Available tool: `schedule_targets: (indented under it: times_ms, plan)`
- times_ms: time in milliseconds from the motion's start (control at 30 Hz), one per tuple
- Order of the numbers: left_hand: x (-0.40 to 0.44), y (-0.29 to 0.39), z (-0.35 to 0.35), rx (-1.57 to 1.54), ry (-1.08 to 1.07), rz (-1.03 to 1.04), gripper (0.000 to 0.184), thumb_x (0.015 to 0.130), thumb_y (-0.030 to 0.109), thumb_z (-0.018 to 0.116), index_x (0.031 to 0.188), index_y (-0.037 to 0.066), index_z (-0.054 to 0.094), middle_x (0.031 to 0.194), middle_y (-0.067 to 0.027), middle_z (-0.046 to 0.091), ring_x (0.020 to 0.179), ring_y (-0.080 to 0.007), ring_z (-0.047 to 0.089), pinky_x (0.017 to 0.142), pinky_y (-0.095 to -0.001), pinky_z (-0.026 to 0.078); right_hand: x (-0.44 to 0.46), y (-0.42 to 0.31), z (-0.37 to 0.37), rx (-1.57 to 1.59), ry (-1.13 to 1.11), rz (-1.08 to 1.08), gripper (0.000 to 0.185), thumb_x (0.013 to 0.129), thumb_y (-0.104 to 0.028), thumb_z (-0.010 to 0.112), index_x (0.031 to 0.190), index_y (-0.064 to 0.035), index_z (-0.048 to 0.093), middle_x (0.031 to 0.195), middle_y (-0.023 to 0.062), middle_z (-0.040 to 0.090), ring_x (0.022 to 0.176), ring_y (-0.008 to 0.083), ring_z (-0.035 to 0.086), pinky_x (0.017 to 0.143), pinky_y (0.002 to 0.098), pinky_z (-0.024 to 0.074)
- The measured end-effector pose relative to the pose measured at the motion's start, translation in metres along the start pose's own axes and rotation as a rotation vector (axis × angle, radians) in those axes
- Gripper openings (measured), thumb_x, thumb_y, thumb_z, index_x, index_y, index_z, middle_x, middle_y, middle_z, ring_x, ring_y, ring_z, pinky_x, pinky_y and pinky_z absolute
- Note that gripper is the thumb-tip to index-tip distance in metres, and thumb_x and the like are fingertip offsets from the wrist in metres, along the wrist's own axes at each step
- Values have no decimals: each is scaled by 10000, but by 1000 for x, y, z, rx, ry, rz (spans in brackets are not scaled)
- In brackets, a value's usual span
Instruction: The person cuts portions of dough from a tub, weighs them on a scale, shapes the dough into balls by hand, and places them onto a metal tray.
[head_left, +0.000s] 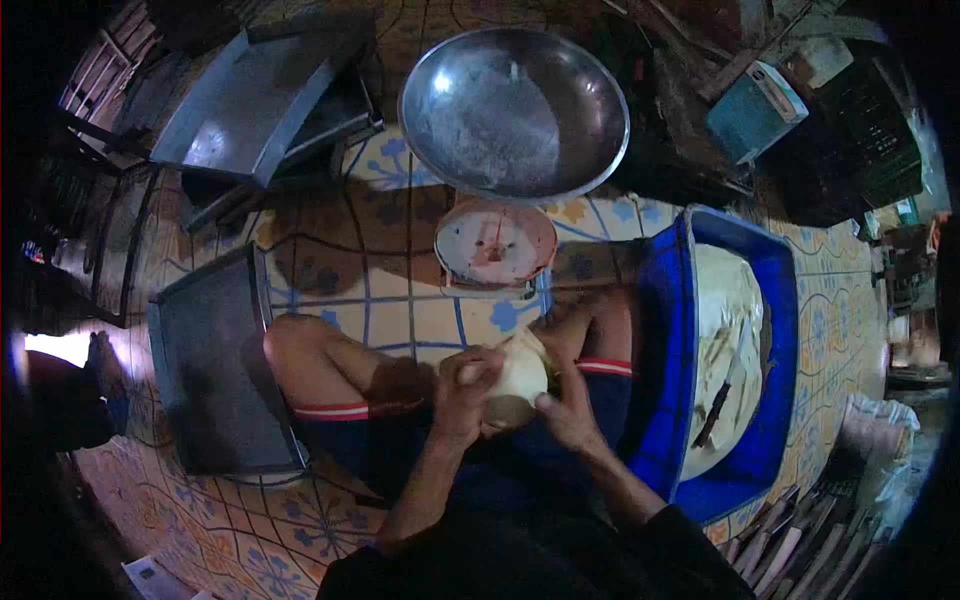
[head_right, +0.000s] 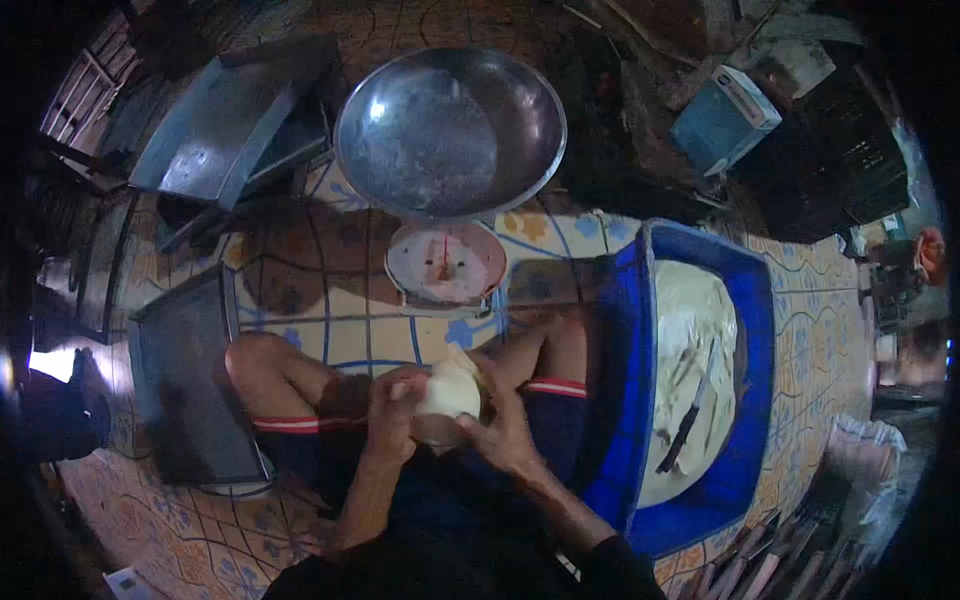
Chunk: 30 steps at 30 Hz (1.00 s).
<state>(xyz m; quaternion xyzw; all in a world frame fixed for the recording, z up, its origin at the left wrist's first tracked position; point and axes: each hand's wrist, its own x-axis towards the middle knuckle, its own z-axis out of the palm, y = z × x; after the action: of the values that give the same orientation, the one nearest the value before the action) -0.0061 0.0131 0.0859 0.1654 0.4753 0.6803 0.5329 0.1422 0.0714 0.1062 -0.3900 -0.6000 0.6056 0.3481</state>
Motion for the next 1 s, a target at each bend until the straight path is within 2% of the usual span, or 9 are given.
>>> schedule_targets:
  times_ms: [67,233,300,433,500,700,767,833,1000]
  plan:
    - [5,-3,2,-2,-22,35,155,872,190,676,874,41,634,919,-61,646,895,-170,582,836,-334,465,-2,3,16,75,282,245,278,840,-144,634,1066,-4,552,904,60,606,857,151,573,776,307,470]
    - [21,9,-6,-492,-81,-70,554,880,473,603,1207,31,544,1140,-103,580,1014,-242,580,894,-392,480,11,-20,24,-145,220,-80,245,914,-193,590,1065,-3,557,935,53,609,834,117,541,750,271,450]
    - [16,-4,-20,-390,-127,-24,626,858,495,619,1260,39,471,1211,-107,520,1024,-259,573,894,-404,494,15,-27,26,323,194,366,346,890,-260,636,1102,2,558,1056,122,599,955,172,562,848,320,452]
    - [22,-10,-19,-186,-133,75,551,889,480,583,1207,42,484,1158,-95,528,1047,-229,547,878,-369,483,19,-33,17,-701,-15,-483,417,808,-280,740,1062,-7,556,1016,93,612,1097,208,561,863,367,497]
    - [25,1,-2,216,-180,66,490,933,470,518,1184,50,493,1132,-81,533,1068,-188,526,883,-332,461,22,-19,18,-392,22,-407,344,821,-261,731,969,9,576,950,71,616,949,157,584,767,335,503]
    - [17,-28,-40,-591,-140,-233,466,939,440,510,1179,40,521,1134,-96,568,1064,-220,547,905,-367,462,17,-21,30,261,283,293,270,868,-251,680,858,8,604,829,27,607,781,94,520,697,265,444]
    - [15,-34,-52,-642,-253,-145,450,918,442,546,1106,34,574,1029,-97,609,1002,-235,571,892,-368,461,22,-27,24,282,101,160,313,862,-278,683,955,13,613,857,43,621,831,117,559,728,285,463]
    - [17,-34,-44,-35,-11,-139,394,886,390,609,1044,29,603,943,-91,621,913,-236,596,845,-385,477,25,-31,28,-705,-126,-523,300,862,-241,683,1012,8,607,886,54,631,860,136,586,752,299,477]
    - [26,-17,-37,-249,-89,-74,498,897,493,560,1081,31,586,973,-94,606,885,-189,598,757,-332,511,12,-21,33,28,237,-4,182,911,-183,622,885,-2,629,769,-14,586,797,49,520,662,230,412]
